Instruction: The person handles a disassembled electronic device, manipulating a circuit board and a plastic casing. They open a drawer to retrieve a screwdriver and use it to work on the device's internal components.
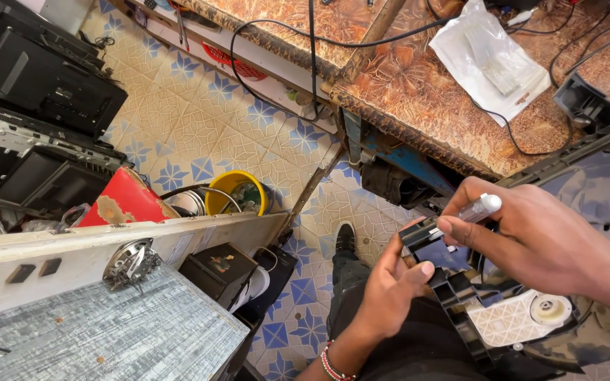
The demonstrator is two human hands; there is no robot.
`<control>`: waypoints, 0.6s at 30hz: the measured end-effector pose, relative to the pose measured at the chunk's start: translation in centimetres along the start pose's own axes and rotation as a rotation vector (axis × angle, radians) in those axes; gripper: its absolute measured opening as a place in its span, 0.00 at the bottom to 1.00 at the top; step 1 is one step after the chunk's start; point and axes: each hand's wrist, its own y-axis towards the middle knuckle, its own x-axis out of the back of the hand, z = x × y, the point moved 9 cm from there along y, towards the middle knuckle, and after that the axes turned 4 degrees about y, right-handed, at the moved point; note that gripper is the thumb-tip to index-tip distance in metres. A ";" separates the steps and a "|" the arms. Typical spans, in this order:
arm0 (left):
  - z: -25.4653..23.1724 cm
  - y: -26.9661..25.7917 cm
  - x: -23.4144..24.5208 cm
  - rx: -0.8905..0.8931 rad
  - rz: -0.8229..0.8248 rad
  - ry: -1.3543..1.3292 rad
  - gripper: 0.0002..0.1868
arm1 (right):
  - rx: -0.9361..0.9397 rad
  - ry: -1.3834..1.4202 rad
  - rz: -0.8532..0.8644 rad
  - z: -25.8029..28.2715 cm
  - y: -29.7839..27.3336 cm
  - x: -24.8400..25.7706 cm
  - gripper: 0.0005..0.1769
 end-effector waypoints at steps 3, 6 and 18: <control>-0.6 0.4 0.4 0.034 0.050 0.122 0.40 | -0.002 -0.011 -0.006 -0.3 -0.1 0.1 0.14; -1.2 0.1 -0.1 0.068 0.071 0.228 0.39 | -0.001 -0.010 0.027 -0.1 -0.2 -0.3 0.14; 0.2 -0.4 0.7 0.181 -0.039 0.262 0.37 | 0.123 -0.067 -0.035 -0.4 0.1 -2.4 0.14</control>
